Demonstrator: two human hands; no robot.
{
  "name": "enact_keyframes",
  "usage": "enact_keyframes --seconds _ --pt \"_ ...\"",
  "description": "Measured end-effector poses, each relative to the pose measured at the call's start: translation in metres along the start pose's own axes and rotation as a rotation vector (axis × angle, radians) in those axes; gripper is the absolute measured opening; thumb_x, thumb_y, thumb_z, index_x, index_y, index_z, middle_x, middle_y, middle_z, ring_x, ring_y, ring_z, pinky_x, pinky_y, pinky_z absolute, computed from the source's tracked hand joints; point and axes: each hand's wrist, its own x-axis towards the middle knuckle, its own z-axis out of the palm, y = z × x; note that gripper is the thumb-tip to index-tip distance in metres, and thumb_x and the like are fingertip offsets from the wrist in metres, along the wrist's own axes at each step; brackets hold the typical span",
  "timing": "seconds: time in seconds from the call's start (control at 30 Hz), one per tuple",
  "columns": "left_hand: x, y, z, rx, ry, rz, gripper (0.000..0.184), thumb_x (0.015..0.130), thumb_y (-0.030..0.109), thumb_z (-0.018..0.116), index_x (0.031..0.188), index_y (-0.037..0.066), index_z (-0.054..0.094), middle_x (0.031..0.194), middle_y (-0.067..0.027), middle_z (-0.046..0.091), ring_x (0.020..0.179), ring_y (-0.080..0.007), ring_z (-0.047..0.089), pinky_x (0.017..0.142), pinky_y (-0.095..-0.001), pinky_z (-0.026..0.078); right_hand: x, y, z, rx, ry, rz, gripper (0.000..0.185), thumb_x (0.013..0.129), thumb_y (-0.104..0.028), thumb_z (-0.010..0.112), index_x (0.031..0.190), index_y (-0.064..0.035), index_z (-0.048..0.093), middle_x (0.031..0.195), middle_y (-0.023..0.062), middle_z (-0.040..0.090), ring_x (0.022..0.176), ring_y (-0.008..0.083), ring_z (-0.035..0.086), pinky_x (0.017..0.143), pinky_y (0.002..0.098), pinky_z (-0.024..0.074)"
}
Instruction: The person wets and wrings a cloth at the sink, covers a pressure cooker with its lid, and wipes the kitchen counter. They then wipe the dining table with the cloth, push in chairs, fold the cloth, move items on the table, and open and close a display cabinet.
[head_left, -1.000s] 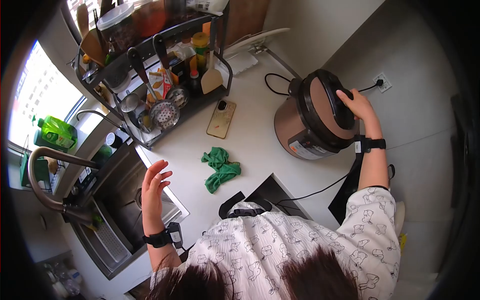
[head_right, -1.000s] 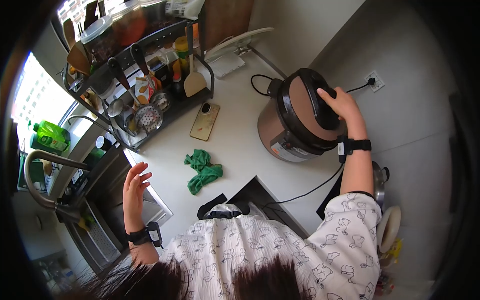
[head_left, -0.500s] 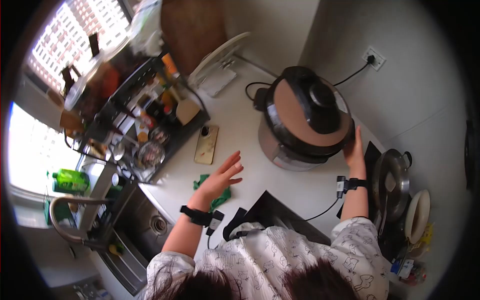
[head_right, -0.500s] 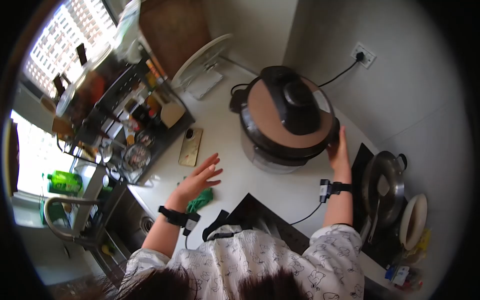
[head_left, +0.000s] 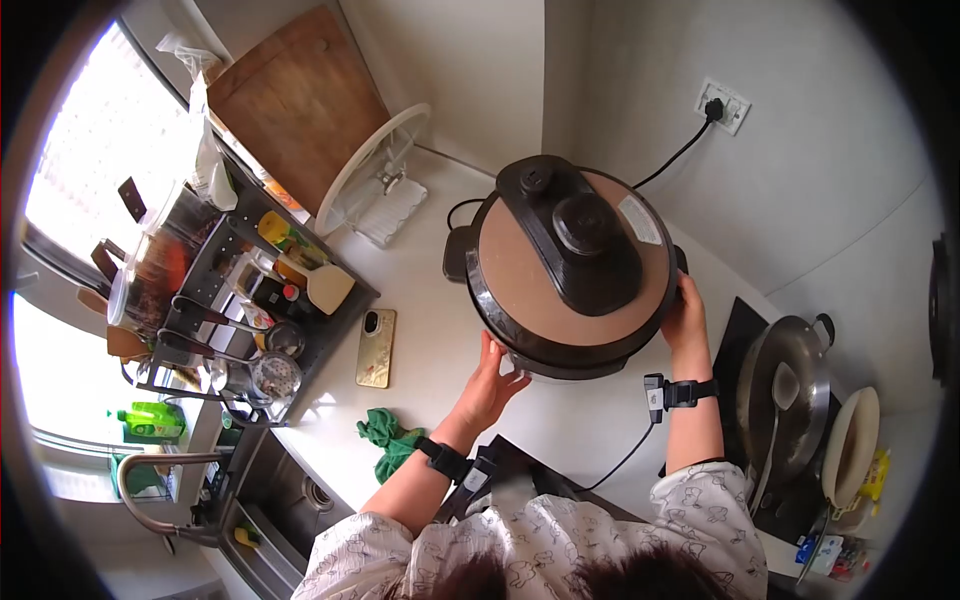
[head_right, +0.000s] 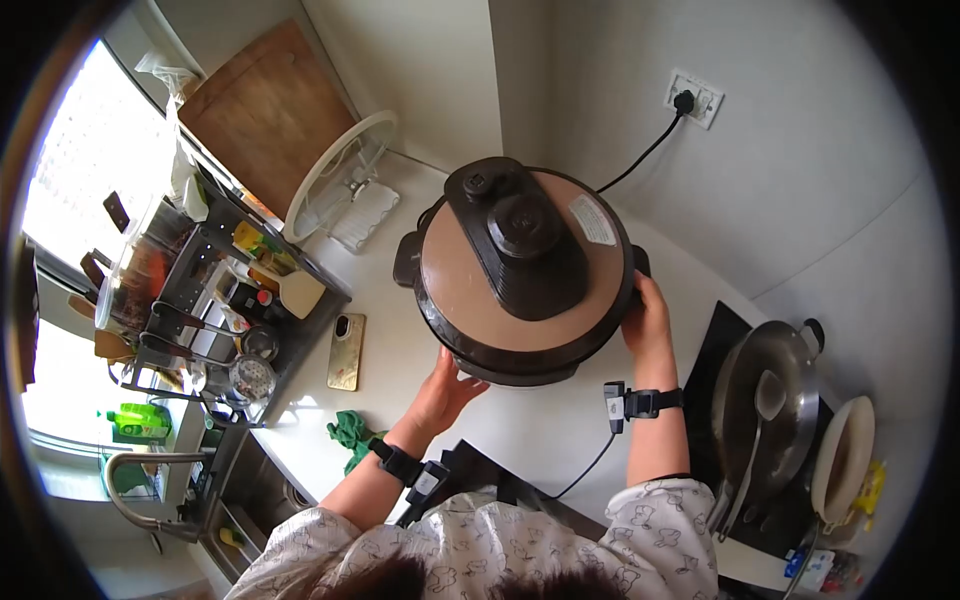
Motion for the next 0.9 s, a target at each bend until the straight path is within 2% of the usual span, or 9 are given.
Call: enact_keyframes --seconds 0.1,0.2,0.27,0.43,0.67,0.73,0.8,0.87,0.9 --pt "0.02 0.003 -0.003 0.041 0.021 -0.001 0.074 0.091 0.049 0.037 0.139 0.025 -0.015 0.14 -0.0009 0.015 0.117 -0.0328 0.033 0.096 -0.0392 0.035 0.007 -0.006 -0.011 -0.004 0.023 0.0 0.036 0.089 -0.028 0.044 0.111 -0.0016 0.054 0.113 0.0087 0.057 0.107 0.0193 0.051 0.094 0.0338 0.0348" --pt "0.037 0.015 0.003 0.102 0.007 -0.012 0.075 0.09 0.05 0.039 0.14 0.025 -0.011 0.143 -0.0009 0.014 0.115 -0.024 0.037 0.093 -0.0376 0.037 0.012 -0.009 -0.014 0.028 0.153 -0.013 0.036 0.088 -0.028 0.046 0.112 -0.0023 0.053 0.113 0.0072 0.056 0.108 0.0186 0.05 0.094 0.0339 0.035" --pt "0.047 0.027 0.014 0.161 0.01 0.012 0.066 0.092 0.046 0.038 0.141 0.03 -0.003 0.144 0.0072 0.007 0.09 -0.0166 0.042 0.09 -0.0355 0.039 0.017 -0.01 -0.028 0.082 0.243 -0.001 0.038 0.088 -0.029 0.047 0.116 -0.0037 0.05 0.117 0.0067 0.054 0.111 0.0191 0.048 0.096 0.0352 0.0341" --pt "0.085 0.049 0.021 0.254 -0.104 0.048 0.07 0.09 0.049 0.04 0.141 0.029 -0.003 0.138 0.0058 0.019 0.099 -0.0178 0.042 0.091 -0.036 0.037 0.033 -0.02 -0.041 0.013 0.309 -0.115 0.045 0.088 -0.034 0.043 0.121 -0.0033 0.046 0.123 0.0077 0.049 0.116 0.0213 0.043 0.098 0.0367 0.0327" --pt "0.101 0.035 0.018 0.161 -0.153 0.034 0.055 0.09 0.051 0.038 0.136 0.026 0.022 0.13 0.0037 0.028 0.115 -0.0171 0.033 0.095 -0.0372 0.032 0.066 -0.038 -0.052 -0.033 0.477 -0.097 0.048 0.086 -0.036 0.044 0.122 -0.0035 0.045 0.123 0.0079 0.048 0.115 0.0221 0.044 0.098 0.0382 0.0336" --pt "0.085 0.038 0.019 0.366 -0.184 0.084 0.056 0.09 0.05 0.038 0.137 0.024 0.022 0.136 0.0037 0.024 0.123 -0.018 0.027 0.097 -0.0393 0.032 0.062 -0.037 -0.047 -0.049 0.428 -0.075 0.049 0.086 -0.037 0.044 0.123 -0.0043 0.044 0.125 0.0083 0.046 0.117 0.0224 0.042 0.099 0.0385 0.0318" --pt "0.061 0.038 0.011 0.468 -0.073 0.128 0.054 0.09 0.047 0.041 0.134 0.017 0.032 0.135 -0.0013 0.035 0.122 -0.0193 0.035 0.096 -0.038 0.035 0.058 -0.039 -0.033 -0.095 0.457 -0.077 0.052 0.088 -0.041 0.039 0.126 -0.0056 0.041 0.129 0.0086 0.043 0.119 0.0225 0.039 0.1 0.0391 0.0294" --pt "0.032 0.044 -0.023 1.095 -0.233 0.055 0.05 0.088 0.043 0.047 0.126 0.01 0.045 0.123 -0.0088 0.052 0.111 -0.0235 0.049 0.091 -0.0349 0.041 0.047 -0.038 -0.02 -0.163 0.458 -0.106 0.058 0.088 -0.048 0.04 0.128 -0.0057 0.039 0.13 0.0088 0.042 0.12 0.0228 0.038 0.1 0.0391 0.0282" --pt "0.005 0.045 -0.042 1.283 -0.182 0.152 0.041 0.086 0.038 0.053 0.112 0.006 0.057 0.104 -0.0148 0.061 0.096 -0.029 0.058 0.085 -0.034 0.044 0.04 -0.035 -0.021 -0.169 0.444 -0.138 0.061 0.087 -0.051 0.041 0.128 -0.0063 0.039 0.13 0.0087 0.042 0.12 0.0224 0.038 0.1 0.039 0.0284"
